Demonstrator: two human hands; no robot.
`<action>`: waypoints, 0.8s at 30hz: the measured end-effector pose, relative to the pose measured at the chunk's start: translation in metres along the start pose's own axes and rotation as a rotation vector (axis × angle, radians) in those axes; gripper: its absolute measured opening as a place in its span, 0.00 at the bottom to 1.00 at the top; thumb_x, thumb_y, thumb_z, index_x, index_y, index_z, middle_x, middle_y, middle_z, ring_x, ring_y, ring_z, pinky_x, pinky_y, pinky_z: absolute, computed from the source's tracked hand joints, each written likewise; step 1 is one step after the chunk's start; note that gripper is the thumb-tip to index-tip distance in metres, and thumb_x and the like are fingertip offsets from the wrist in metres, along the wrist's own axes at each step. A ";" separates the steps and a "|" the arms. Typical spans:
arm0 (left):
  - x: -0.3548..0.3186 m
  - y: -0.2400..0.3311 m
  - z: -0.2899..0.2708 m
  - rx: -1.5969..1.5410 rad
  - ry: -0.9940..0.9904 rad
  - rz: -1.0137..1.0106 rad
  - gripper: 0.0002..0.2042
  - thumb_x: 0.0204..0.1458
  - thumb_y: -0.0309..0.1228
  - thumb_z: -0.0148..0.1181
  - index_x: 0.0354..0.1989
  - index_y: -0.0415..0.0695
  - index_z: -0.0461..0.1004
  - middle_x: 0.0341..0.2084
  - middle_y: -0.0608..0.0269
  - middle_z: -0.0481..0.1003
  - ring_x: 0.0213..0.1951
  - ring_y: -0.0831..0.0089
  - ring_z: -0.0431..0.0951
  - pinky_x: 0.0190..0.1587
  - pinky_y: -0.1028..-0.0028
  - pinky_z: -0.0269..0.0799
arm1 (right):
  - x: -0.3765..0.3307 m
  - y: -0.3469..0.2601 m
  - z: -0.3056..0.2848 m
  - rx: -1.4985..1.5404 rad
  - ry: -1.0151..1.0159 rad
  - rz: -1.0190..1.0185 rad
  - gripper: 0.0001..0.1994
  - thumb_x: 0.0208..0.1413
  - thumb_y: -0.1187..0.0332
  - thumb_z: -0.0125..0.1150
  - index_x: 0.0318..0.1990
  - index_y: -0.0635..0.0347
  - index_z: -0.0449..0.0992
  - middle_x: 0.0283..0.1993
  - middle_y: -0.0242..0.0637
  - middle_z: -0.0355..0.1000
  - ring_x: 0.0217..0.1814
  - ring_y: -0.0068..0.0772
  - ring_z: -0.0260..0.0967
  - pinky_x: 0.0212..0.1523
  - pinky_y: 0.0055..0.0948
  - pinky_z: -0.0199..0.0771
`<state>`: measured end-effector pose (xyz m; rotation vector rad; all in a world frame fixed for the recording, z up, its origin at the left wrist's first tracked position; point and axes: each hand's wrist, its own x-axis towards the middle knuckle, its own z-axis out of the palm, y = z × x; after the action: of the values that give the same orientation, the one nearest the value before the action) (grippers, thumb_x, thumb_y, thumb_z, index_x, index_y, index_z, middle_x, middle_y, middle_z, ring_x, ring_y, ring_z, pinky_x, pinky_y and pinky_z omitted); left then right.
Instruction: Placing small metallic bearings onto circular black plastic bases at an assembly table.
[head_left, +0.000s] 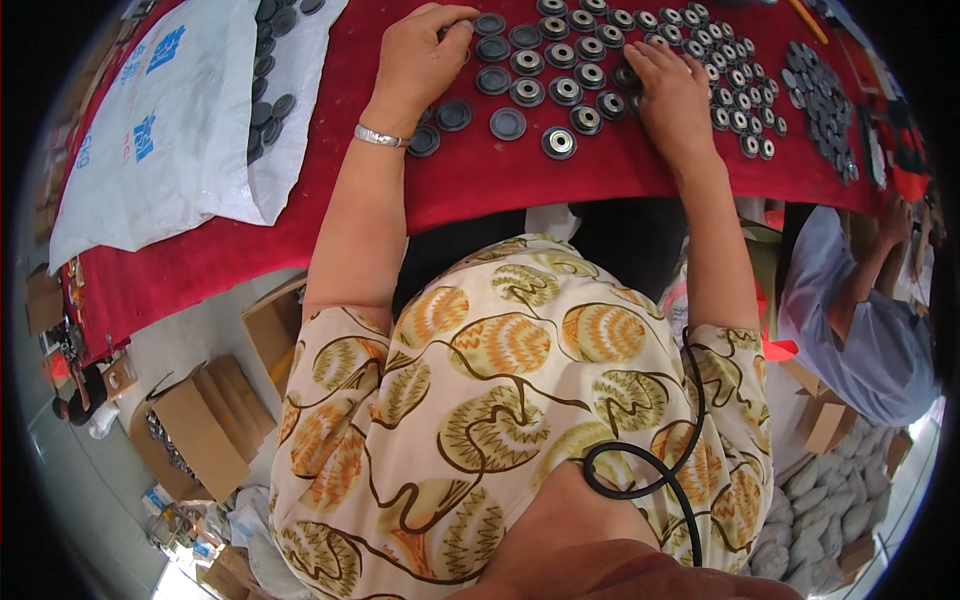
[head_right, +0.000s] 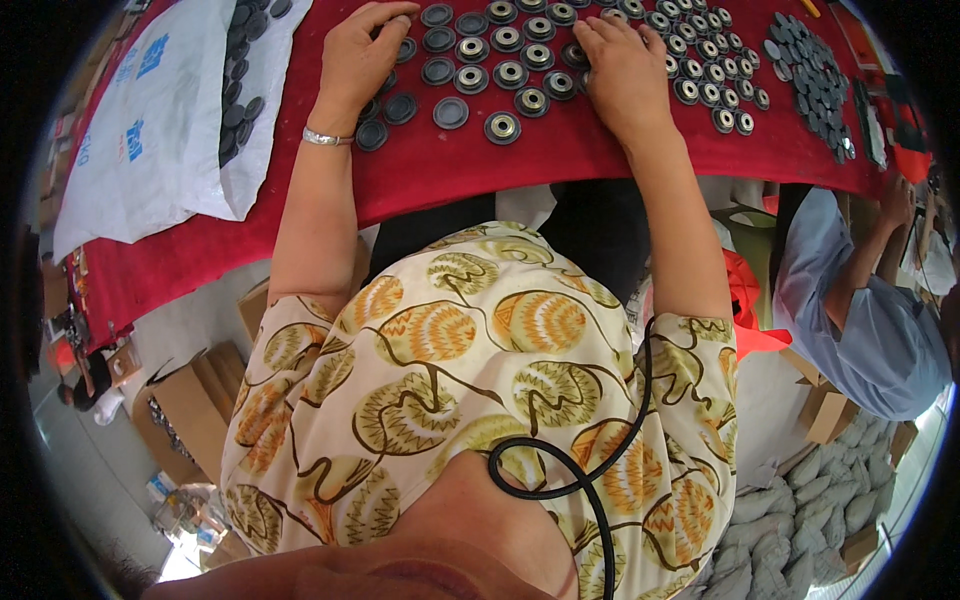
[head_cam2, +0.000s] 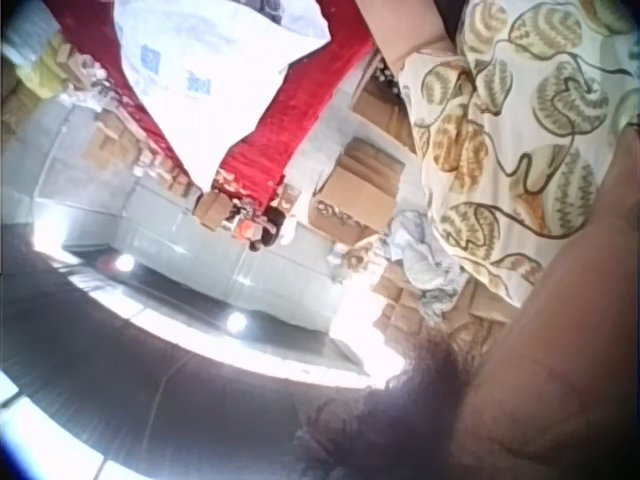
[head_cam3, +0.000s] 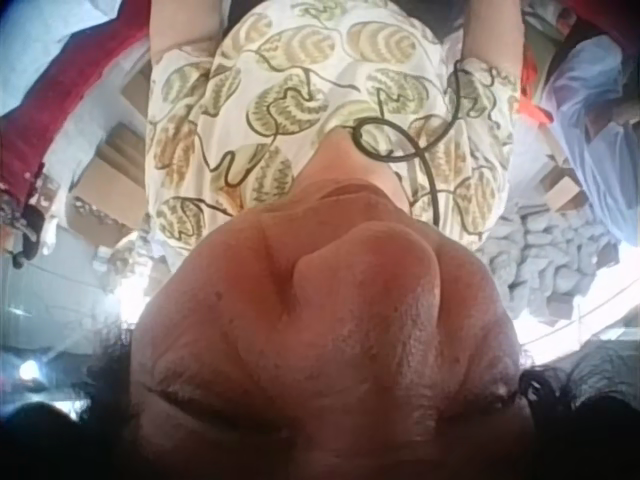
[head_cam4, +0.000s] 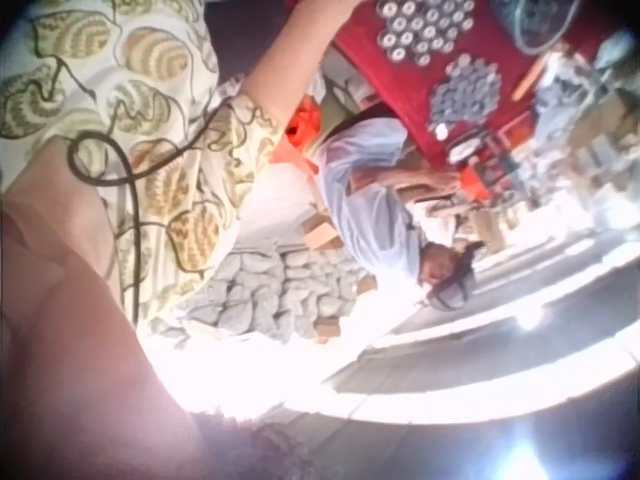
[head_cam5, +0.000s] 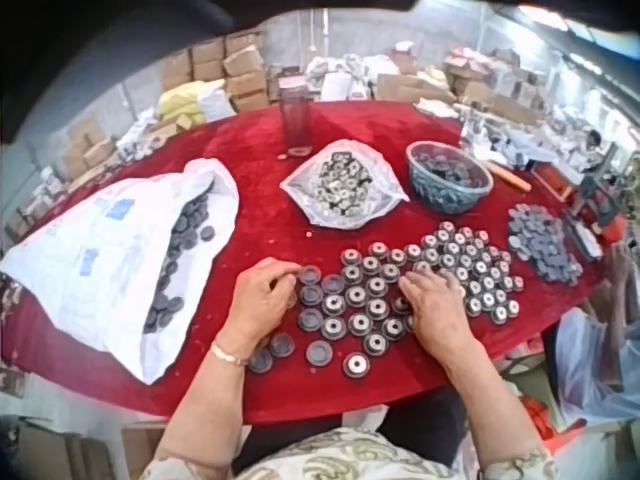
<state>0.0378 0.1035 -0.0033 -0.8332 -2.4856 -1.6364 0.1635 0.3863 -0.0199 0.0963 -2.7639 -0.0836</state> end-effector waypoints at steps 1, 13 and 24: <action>0.000 -0.001 0.002 -0.030 0.009 -0.009 0.10 0.62 0.30 0.57 0.40 0.37 0.82 0.28 0.59 0.78 0.29 0.71 0.79 0.25 0.73 0.73 | -0.001 -0.001 0.001 -0.023 -0.002 0.000 0.25 0.52 0.77 0.62 0.60 0.51 0.77 0.63 0.34 0.76 0.72 0.37 0.66 0.73 0.53 0.56; 0.005 -0.023 0.005 0.154 0.091 0.155 0.11 0.59 0.29 0.60 0.46 0.43 0.84 0.37 0.61 0.83 0.38 0.71 0.83 0.43 0.73 0.77 | 0.027 0.012 -0.009 0.181 0.102 -0.009 0.23 0.55 0.77 0.60 0.59 0.51 0.76 0.60 0.37 0.76 0.65 0.40 0.71 0.64 0.50 0.67; -0.002 0.005 0.008 0.117 0.041 0.102 0.09 0.58 0.25 0.59 0.43 0.39 0.83 0.33 0.59 0.81 0.33 0.70 0.80 0.38 0.73 0.75 | 0.187 0.005 0.029 0.347 0.090 -0.061 0.15 0.60 0.66 0.60 0.53 0.60 0.75 0.57 0.56 0.73 0.56 0.62 0.73 0.56 0.50 0.75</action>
<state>0.0438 0.1116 -0.0032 -0.8864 -2.4400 -1.4464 -0.0210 0.3782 0.0213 0.2685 -2.6575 0.3762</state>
